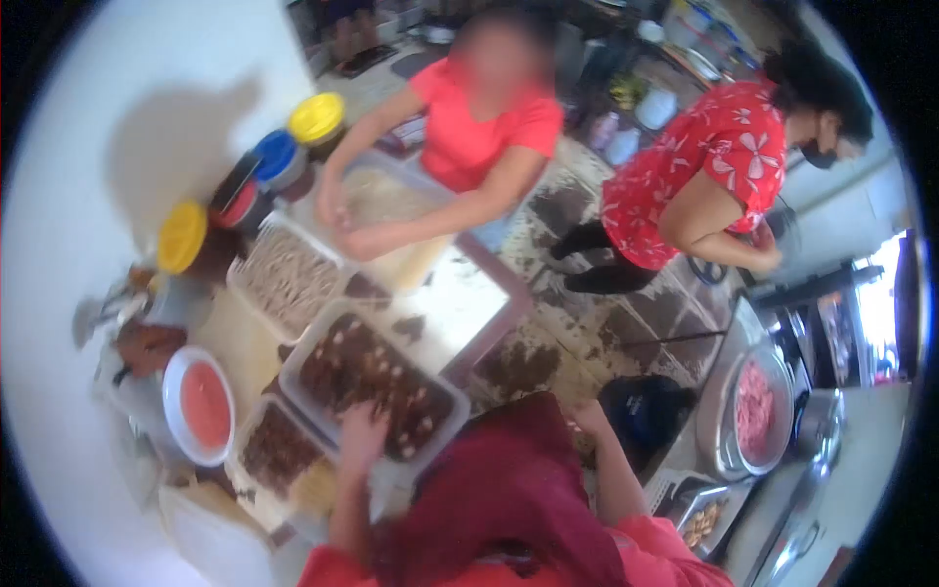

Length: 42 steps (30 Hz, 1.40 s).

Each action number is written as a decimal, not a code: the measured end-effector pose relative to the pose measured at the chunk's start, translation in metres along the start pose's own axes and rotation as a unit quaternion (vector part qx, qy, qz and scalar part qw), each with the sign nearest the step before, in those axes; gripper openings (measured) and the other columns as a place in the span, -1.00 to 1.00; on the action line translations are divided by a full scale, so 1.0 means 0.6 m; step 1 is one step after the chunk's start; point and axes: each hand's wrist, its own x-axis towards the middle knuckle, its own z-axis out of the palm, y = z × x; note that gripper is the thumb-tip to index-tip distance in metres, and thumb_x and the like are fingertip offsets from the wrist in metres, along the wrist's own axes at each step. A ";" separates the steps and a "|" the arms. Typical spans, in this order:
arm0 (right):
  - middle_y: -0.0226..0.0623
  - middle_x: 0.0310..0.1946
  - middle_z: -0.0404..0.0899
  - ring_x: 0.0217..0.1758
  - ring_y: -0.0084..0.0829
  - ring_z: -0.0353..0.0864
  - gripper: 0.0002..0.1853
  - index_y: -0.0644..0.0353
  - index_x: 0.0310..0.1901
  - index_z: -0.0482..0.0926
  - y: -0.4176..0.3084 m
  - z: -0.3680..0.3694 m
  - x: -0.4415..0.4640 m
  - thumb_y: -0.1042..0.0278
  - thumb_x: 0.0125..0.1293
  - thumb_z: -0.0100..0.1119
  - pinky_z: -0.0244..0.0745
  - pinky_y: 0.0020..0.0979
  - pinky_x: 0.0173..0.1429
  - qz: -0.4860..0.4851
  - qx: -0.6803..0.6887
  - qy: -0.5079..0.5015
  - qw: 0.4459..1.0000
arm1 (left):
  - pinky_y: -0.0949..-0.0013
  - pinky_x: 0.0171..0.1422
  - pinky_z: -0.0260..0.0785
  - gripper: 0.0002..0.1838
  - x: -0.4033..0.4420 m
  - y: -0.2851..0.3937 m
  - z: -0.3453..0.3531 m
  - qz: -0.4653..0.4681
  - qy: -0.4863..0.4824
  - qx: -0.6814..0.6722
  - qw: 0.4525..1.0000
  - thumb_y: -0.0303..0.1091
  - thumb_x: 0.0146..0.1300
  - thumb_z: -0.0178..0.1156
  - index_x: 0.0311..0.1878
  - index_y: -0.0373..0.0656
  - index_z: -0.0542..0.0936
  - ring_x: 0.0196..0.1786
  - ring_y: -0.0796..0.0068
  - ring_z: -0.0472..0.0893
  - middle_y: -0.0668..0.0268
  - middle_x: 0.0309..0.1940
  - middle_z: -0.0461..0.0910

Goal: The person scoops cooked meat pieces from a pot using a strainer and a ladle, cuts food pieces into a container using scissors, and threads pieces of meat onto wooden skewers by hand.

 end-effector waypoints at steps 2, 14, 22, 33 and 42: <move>-0.18 -0.57 0.60 -0.59 -0.47 0.57 -0.79 0.35 -0.32 0.59 0.002 -0.032 0.029 0.40 0.08 0.06 0.47 -0.44 -0.50 0.008 -0.020 -0.017 1.000 | 0.18 0.13 0.32 -0.53 0.018 -0.011 -0.010 -0.030 0.060 -0.024 0.997 -0.28 0.02 0.23 0.01 -0.29 0.48 0.02 -0.02 0.48 -0.06 -0.08 0.48; -0.31 -0.50 0.54 -0.40 -0.44 0.47 -0.81 0.18 -0.26 0.58 0.093 -0.234 0.348 0.31 0.13 0.08 0.39 -0.29 -0.43 0.130 0.055 -0.095 0.986 | 0.32 -0.34 0.31 -0.75 0.139 0.387 0.058 0.097 0.201 -0.135 0.965 -0.47 0.13 0.01 -0.12 -0.32 0.51 -0.44 0.41 0.42 0.23 -0.50 0.47; -0.33 -0.62 0.45 -0.59 -0.55 0.41 -0.86 0.24 -0.41 0.51 -0.106 -0.538 0.462 0.38 0.23 0.05 0.23 -0.44 -0.57 0.029 0.308 -0.080 0.948 | 0.26 -0.10 0.35 -0.71 0.403 0.615 0.259 0.148 0.097 -0.276 0.945 -0.33 0.19 0.09 -0.07 -0.30 0.51 -0.21 0.31 0.47 0.14 -0.31 0.52; -0.27 -0.51 0.55 -0.50 -0.51 0.51 -0.81 0.31 -0.28 0.56 -0.363 -1.001 0.662 0.35 0.22 0.10 0.42 -0.46 -0.43 -0.059 0.182 0.049 0.980 | 0.06 0.12 0.25 -0.38 0.862 0.886 0.409 0.200 0.004 -0.129 0.971 -0.51 -0.09 0.16 0.14 -0.25 0.30 0.06 -0.20 0.31 -0.18 -0.02 0.28; -0.33 -0.27 0.58 -0.24 -0.48 0.58 -0.78 0.23 -0.13 0.51 -0.512 -1.513 0.718 0.43 0.17 0.10 0.53 -0.40 -0.11 -0.145 0.156 0.116 0.970 | 0.04 0.17 0.25 -0.26 1.212 1.096 0.420 0.204 0.027 -0.076 0.976 -0.48 -0.13 0.30 0.19 -0.29 0.21 0.10 -0.21 0.32 -0.20 0.01 0.28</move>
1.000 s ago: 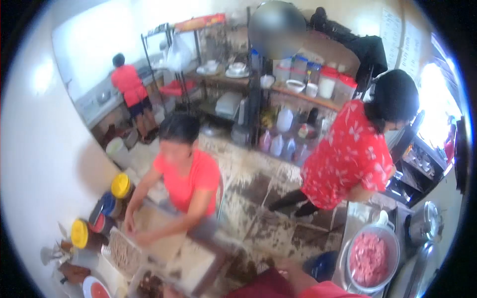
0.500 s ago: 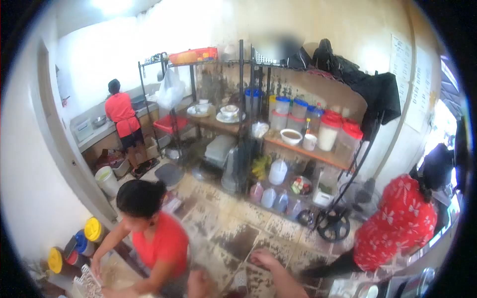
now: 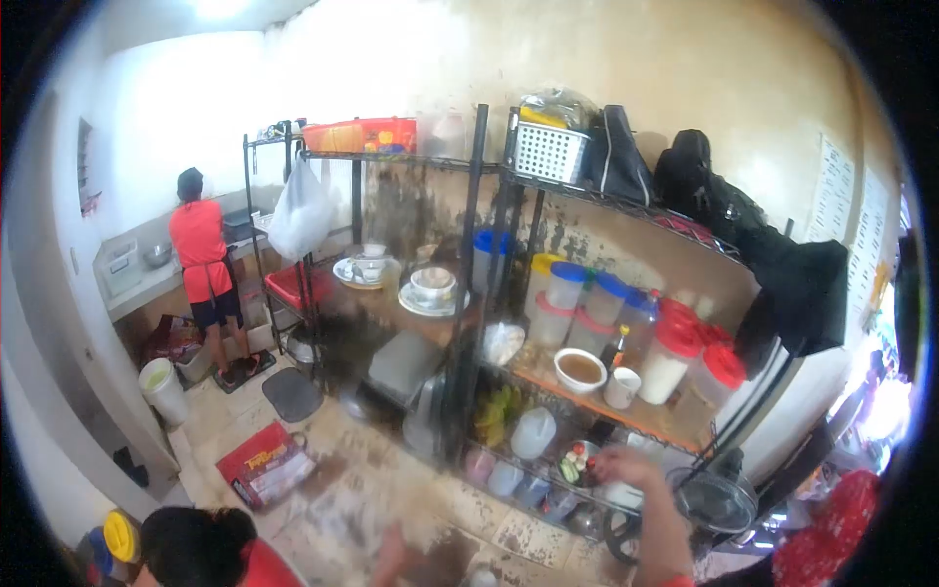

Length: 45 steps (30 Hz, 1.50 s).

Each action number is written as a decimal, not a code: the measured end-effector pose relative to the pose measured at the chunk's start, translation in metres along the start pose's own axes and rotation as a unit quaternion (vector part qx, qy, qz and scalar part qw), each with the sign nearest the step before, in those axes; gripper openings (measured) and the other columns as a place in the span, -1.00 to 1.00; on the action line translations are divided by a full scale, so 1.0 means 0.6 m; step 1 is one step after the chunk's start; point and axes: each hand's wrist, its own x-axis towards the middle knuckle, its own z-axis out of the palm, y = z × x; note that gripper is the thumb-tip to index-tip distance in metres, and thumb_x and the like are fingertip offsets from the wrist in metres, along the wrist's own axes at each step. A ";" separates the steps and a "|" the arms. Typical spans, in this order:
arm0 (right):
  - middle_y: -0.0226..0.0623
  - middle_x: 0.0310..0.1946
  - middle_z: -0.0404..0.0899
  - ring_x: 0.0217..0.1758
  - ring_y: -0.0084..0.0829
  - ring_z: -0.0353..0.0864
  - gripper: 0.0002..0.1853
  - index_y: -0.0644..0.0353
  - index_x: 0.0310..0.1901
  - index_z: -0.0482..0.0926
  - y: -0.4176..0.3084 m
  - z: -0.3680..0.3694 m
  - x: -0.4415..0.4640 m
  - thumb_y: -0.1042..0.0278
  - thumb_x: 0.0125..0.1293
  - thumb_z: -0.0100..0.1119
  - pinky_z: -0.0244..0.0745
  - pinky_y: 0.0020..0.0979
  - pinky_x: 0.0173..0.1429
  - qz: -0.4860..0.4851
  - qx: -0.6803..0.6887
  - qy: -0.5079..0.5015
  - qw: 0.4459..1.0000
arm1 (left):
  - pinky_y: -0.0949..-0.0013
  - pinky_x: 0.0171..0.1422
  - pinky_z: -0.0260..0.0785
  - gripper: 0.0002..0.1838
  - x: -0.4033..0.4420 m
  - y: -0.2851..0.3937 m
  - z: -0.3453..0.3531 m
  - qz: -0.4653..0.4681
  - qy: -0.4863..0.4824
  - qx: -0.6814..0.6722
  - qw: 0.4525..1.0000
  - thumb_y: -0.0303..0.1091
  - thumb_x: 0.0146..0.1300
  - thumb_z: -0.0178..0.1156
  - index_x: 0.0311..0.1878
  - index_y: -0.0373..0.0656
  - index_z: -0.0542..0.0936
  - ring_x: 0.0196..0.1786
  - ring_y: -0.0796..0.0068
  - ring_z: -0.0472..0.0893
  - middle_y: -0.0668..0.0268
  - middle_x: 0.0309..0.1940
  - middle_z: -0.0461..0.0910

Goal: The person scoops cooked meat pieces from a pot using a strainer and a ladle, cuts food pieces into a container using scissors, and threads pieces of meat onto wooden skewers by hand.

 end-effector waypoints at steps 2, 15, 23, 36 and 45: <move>-0.39 -0.45 0.58 -0.37 -0.54 0.54 -0.66 0.21 -0.14 0.56 -0.170 -0.054 0.023 0.12 0.21 0.16 0.46 -0.47 -0.30 -0.142 -0.210 0.060 0.965 | 0.05 0.18 0.25 -0.25 0.090 -0.005 0.003 -0.028 -0.013 0.005 1.000 -0.45 -0.12 0.30 0.20 -0.28 0.20 0.12 -0.20 0.31 -0.20 0.05 0.27; -0.05 -0.30 0.58 -0.22 -0.11 0.56 -0.72 0.29 -0.19 0.54 -1.151 0.064 0.270 0.28 0.14 0.07 0.44 -0.24 -0.06 -0.572 -0.545 0.365 0.493 | 0.16 0.18 0.28 -0.44 0.483 -0.150 -0.105 -0.015 0.262 0.012 0.965 -0.41 -0.10 0.27 0.06 -0.28 0.43 0.10 0.02 0.44 -0.07 0.06 0.43; -0.09 -0.20 0.59 -0.22 -0.21 0.60 -0.75 0.24 -0.21 0.62 -1.411 0.070 0.513 0.42 0.03 0.15 0.49 -0.31 -0.16 -0.149 -0.760 0.382 0.505 | 0.20 0.19 0.26 -0.50 0.765 -0.342 -0.207 -0.074 0.076 -0.057 0.993 -0.34 0.08 0.15 0.11 -0.33 0.38 0.08 0.09 0.43 -0.04 0.06 0.42; -0.01 -0.15 0.57 -0.16 -0.21 0.57 -0.77 0.23 -0.28 0.64 -1.425 -0.044 0.643 0.43 -0.02 0.14 0.47 -0.16 -0.11 0.272 -0.565 0.340 0.700 | 0.17 0.20 0.26 -0.38 1.018 -0.454 -0.291 -0.079 -0.094 -0.103 0.987 -0.19 0.16 0.12 0.24 -0.31 0.27 0.09 0.02 0.41 -0.07 0.06 0.41; -0.09 -0.30 0.60 -0.33 -0.28 0.59 -0.86 0.21 -0.39 0.65 -1.405 -0.019 0.655 0.41 -0.02 0.21 0.49 -0.20 -0.24 0.284 -0.583 0.365 0.668 | 0.11 0.13 0.31 -0.27 1.047 -0.505 -0.202 -0.041 -0.104 -0.011 0.994 -0.06 0.01 0.18 0.24 -0.21 0.29 0.05 -0.01 0.47 -0.05 0.02 0.46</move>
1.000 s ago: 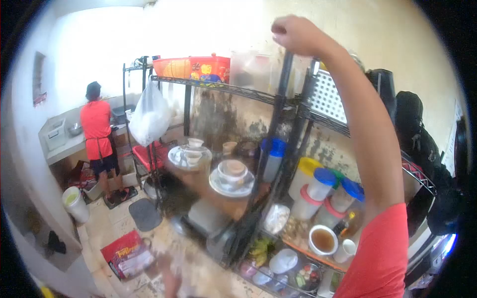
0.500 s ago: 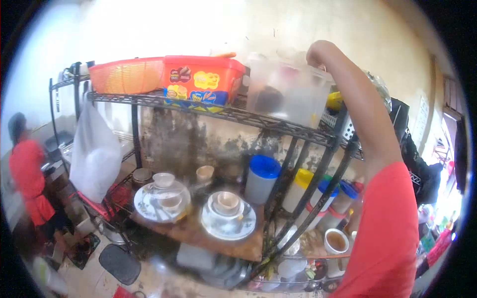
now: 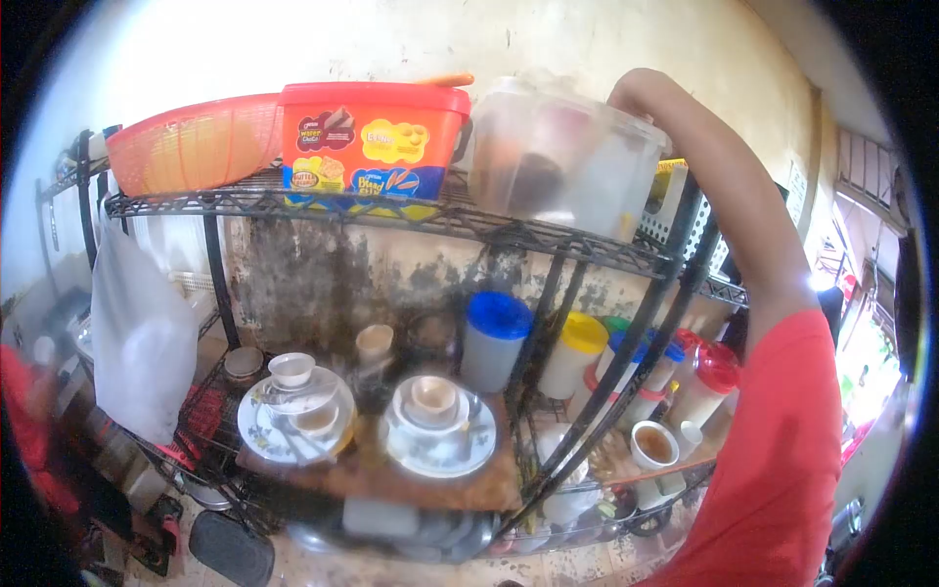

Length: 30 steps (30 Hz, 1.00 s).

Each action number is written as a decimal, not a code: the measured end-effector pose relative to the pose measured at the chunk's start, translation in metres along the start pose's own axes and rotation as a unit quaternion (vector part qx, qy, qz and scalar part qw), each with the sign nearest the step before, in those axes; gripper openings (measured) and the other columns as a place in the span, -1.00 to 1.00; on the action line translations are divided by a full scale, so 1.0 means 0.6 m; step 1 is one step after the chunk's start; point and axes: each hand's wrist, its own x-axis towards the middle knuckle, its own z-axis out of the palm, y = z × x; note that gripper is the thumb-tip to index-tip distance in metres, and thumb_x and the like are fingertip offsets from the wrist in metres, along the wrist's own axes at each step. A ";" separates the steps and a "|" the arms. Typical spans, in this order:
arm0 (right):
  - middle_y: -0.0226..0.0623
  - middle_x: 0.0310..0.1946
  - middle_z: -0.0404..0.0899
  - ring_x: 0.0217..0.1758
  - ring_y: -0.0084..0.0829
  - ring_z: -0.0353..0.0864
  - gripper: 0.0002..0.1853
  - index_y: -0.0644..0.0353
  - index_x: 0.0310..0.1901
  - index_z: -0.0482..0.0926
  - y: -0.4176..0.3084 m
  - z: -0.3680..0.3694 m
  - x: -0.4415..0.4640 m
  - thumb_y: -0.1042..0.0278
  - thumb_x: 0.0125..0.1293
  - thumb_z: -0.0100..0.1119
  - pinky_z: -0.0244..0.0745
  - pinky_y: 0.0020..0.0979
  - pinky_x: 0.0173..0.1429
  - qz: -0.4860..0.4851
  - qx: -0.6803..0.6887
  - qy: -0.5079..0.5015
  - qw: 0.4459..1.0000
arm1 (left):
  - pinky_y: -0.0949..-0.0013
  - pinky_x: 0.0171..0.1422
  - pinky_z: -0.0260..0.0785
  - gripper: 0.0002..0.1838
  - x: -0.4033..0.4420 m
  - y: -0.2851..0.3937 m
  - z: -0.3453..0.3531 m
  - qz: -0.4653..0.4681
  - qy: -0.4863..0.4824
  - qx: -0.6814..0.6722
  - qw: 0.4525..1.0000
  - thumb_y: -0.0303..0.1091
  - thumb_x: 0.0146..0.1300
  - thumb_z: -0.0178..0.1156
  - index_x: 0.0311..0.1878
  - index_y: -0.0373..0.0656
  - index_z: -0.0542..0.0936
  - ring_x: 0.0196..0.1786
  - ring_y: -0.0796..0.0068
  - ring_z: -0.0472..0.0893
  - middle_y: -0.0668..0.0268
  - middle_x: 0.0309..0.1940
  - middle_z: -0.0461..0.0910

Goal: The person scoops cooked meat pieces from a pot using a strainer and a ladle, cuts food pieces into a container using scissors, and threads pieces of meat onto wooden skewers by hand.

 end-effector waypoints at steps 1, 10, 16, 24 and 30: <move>-0.10 -0.32 0.61 -0.34 -0.29 0.59 -0.87 0.21 -0.41 0.65 -0.005 0.002 -0.001 0.40 -0.02 0.21 0.49 -0.21 -0.26 -0.003 -0.001 0.015 1.000 | 0.12 0.14 0.31 -0.28 0.000 0.000 -0.001 -0.003 -0.008 -0.006 1.000 -0.06 0.02 0.18 0.24 -0.21 0.29 0.06 -0.01 0.46 -0.05 0.03 0.45; -0.19 -0.51 0.64 -0.54 -0.38 0.60 -0.93 0.21 -0.53 0.65 0.027 -0.046 -0.062 0.41 -0.03 0.31 0.52 -0.26 -0.42 -0.017 -0.120 0.155 0.980 | 0.15 0.21 0.25 -0.29 -0.024 0.021 -0.025 -0.033 -0.048 -0.038 0.998 -0.10 0.09 0.17 0.27 -0.24 0.24 0.13 0.00 0.39 -0.02 0.12 0.38; -0.15 -0.50 0.62 -0.54 -0.46 0.57 -0.87 0.31 -0.37 0.64 0.151 -0.110 -0.196 0.44 0.07 0.22 0.49 -0.42 -0.51 0.051 -0.104 0.272 0.955 | 0.18 0.25 0.21 -0.30 -0.039 0.039 -0.027 -0.057 -0.067 -0.038 0.995 -0.12 0.14 0.16 0.29 -0.26 0.21 0.17 0.01 0.35 0.00 0.17 0.33; -0.22 -0.51 0.60 -0.52 -0.49 0.54 -0.85 0.29 -0.29 0.63 0.210 0.041 -0.255 0.48 0.09 0.19 0.46 -0.46 -0.48 -0.240 0.058 0.455 0.856 | 0.14 0.23 0.22 -0.34 -0.097 0.073 0.021 -0.113 -0.102 0.028 0.988 -0.26 0.12 0.15 0.27 -0.30 0.22 0.13 0.01 0.39 -0.05 0.09 0.37; -0.27 -0.52 0.58 -0.51 -0.52 0.52 -0.82 0.28 -0.23 0.62 0.062 0.340 -0.236 0.50 0.10 0.16 0.44 -0.49 -0.45 -0.667 0.227 0.353 0.616 | 0.15 -0.08 0.40 -0.63 -0.251 0.432 0.038 -0.096 0.110 -0.107 0.983 -0.29 0.12 0.15 -0.05 -0.32 0.50 -0.18 0.16 0.56 -0.04 -0.22 0.57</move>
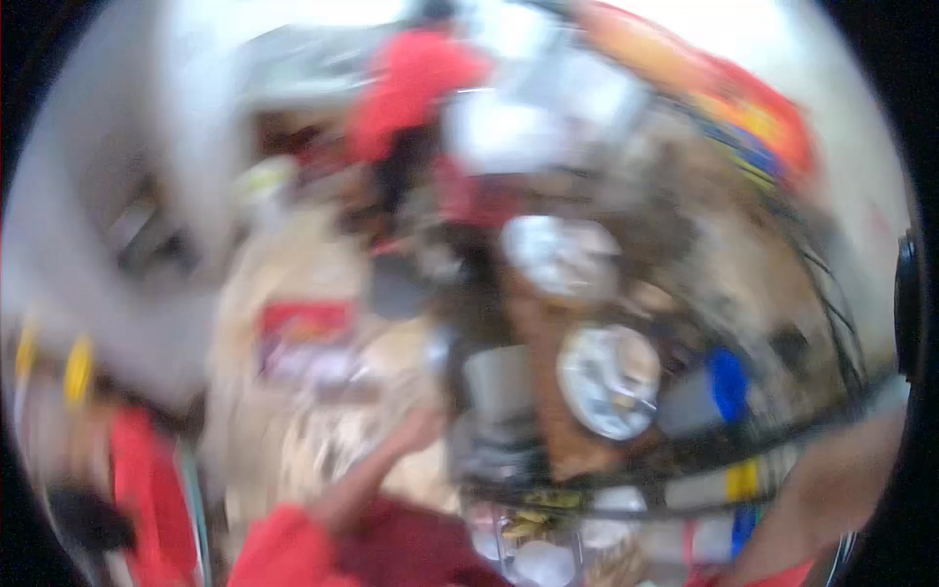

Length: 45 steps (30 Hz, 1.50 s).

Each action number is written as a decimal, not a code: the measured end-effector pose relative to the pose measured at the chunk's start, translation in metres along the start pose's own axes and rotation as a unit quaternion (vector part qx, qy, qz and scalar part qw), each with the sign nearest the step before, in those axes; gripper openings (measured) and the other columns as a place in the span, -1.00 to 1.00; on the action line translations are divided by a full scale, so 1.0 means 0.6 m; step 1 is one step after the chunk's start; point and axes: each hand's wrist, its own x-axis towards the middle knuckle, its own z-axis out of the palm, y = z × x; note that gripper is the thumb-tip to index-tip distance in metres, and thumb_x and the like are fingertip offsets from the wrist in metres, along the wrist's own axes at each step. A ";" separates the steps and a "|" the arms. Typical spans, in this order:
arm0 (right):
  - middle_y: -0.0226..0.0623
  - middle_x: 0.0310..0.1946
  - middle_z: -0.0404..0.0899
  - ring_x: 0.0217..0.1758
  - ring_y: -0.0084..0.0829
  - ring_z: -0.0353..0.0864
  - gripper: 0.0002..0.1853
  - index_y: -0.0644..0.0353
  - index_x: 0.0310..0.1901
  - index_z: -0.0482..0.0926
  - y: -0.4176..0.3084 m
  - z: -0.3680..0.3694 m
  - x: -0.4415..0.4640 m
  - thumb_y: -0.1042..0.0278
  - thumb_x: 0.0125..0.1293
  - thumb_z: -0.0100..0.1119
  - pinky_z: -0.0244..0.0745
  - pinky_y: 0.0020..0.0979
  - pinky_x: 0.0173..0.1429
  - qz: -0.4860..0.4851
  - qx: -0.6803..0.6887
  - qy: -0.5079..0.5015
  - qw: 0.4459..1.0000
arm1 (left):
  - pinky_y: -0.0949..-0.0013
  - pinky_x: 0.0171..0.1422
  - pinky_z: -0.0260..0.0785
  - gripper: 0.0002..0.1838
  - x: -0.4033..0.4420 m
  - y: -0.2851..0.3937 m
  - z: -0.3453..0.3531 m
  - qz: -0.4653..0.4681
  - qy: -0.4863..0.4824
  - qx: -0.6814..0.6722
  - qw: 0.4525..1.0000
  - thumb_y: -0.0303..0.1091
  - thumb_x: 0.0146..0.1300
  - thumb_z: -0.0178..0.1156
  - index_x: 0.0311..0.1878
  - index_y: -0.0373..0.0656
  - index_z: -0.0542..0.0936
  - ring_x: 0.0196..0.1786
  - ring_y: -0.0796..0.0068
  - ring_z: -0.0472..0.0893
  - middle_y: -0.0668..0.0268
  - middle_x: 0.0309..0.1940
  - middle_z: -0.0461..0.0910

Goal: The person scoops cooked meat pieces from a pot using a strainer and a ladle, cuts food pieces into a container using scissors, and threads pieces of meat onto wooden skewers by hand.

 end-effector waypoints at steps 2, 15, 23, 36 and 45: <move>-0.29 -0.52 0.58 -0.51 -0.53 0.52 -0.81 0.28 -0.21 0.61 -0.038 0.099 -0.031 0.51 0.11 0.15 0.43 -0.50 -0.44 -0.082 0.118 -0.018 0.989 | 0.11 -0.07 0.41 -0.59 -0.061 -0.002 0.079 0.032 0.054 -0.041 0.997 -0.30 0.13 0.14 0.01 -0.33 0.43 -0.14 0.13 0.54 -0.05 -0.16 0.55; -0.40 -0.54 0.54 -0.49 -0.60 0.47 -0.72 0.26 -0.08 0.59 -0.545 0.224 -0.376 0.57 0.15 0.10 0.38 -0.56 -0.38 -0.377 0.585 -0.335 0.635 | 0.07 0.25 0.22 -0.38 -0.751 0.047 0.133 0.046 0.340 -0.249 0.906 -0.23 0.12 0.23 0.22 -0.25 0.29 0.14 0.07 0.42 0.07 0.09 0.43; -0.32 -0.47 0.56 -0.44 -0.66 0.48 -0.74 0.15 -0.02 0.55 -0.930 0.162 -0.783 0.36 0.29 0.05 0.41 -0.56 -0.33 -0.558 0.418 -0.633 0.336 | 0.35 -0.31 0.31 -0.62 -1.216 0.035 0.290 0.155 0.753 -0.598 0.227 0.00 0.33 -0.03 -0.08 -0.14 0.46 -0.49 0.53 0.37 0.43 -0.53 0.34; -0.52 -0.41 0.42 -0.52 -0.70 0.35 -0.75 0.21 -0.02 0.44 -1.282 0.009 -1.095 0.28 0.39 -0.07 0.31 -0.63 -0.45 -0.482 0.528 -0.623 0.317 | 0.50 -0.50 0.28 -0.74 -1.629 -0.144 0.228 -0.056 0.825 -0.501 0.255 -0.21 0.36 -0.01 -0.20 -0.24 0.50 -0.57 0.61 0.38 0.42 -0.59 0.36; -0.07 -0.62 0.47 -0.50 -0.06 0.50 -0.69 0.32 -0.40 0.46 -1.655 0.150 -1.120 0.24 0.32 -0.14 0.34 -0.15 -0.36 -0.278 0.564 -0.399 0.668 | 0.35 -0.05 0.41 -0.44 -1.860 -0.488 0.065 -0.284 0.750 -0.365 0.474 -0.34 0.19 0.21 0.19 -0.39 0.26 -0.09 0.41 0.50 0.10 -0.05 0.49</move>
